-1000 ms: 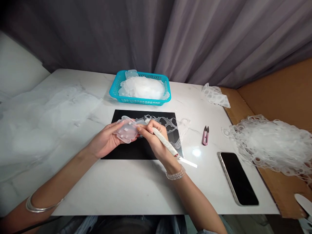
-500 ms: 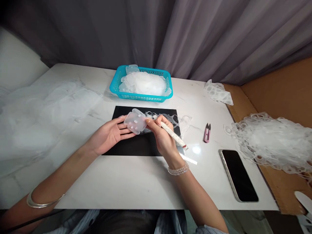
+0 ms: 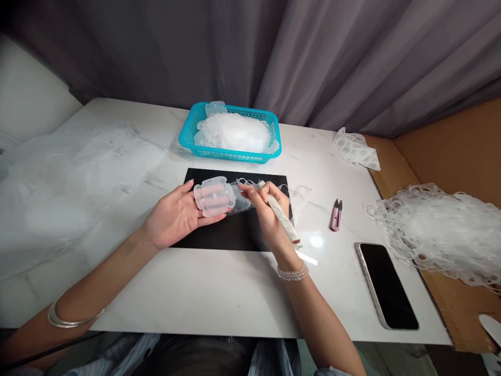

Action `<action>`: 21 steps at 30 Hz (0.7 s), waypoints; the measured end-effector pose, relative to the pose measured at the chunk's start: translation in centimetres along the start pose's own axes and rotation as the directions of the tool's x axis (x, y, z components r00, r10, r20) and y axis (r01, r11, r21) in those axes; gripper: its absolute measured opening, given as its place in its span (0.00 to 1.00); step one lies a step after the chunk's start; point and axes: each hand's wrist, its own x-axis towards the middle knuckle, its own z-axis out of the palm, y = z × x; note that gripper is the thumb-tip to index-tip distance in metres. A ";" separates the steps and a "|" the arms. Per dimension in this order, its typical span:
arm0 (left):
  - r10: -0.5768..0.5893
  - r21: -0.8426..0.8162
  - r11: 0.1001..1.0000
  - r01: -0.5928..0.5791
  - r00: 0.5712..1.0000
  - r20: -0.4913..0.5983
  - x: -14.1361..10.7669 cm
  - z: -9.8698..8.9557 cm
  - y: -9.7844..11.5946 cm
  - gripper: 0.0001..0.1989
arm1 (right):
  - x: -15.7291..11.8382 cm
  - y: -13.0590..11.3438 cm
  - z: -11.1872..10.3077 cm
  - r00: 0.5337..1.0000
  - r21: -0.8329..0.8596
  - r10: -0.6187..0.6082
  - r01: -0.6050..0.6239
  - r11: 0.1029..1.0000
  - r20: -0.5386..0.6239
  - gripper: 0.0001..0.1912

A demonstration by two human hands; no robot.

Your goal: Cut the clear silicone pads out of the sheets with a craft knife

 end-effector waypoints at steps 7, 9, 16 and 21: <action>-0.014 0.003 1.000 0.014 1.000 0.018 -0.2 0.1 0.1 0.26 | 0.2 0.5 -0.1 0.996 0.087 0.080 -0.082 0.993 0.025 0.20; -0.011 0.011 1.000 0.011 1.000 0.005 -0.3 0.2 0.1 0.26 | 0.4 0.4 -0.4 0.996 0.105 0.090 -0.091 0.990 0.007 0.21; -0.025 0.000 1.000 0.025 0.999 0.045 0.0 0.0 0.1 0.25 | 0.7 0.7 -0.9 0.994 0.153 0.111 -0.107 0.982 -0.014 0.20; 0.016 0.026 1.000 -0.016 1.000 0.005 -0.1 -0.3 -0.5 0.20 | 0.8 0.5 -1.2 0.993 0.174 0.111 -0.106 0.979 -0.023 0.20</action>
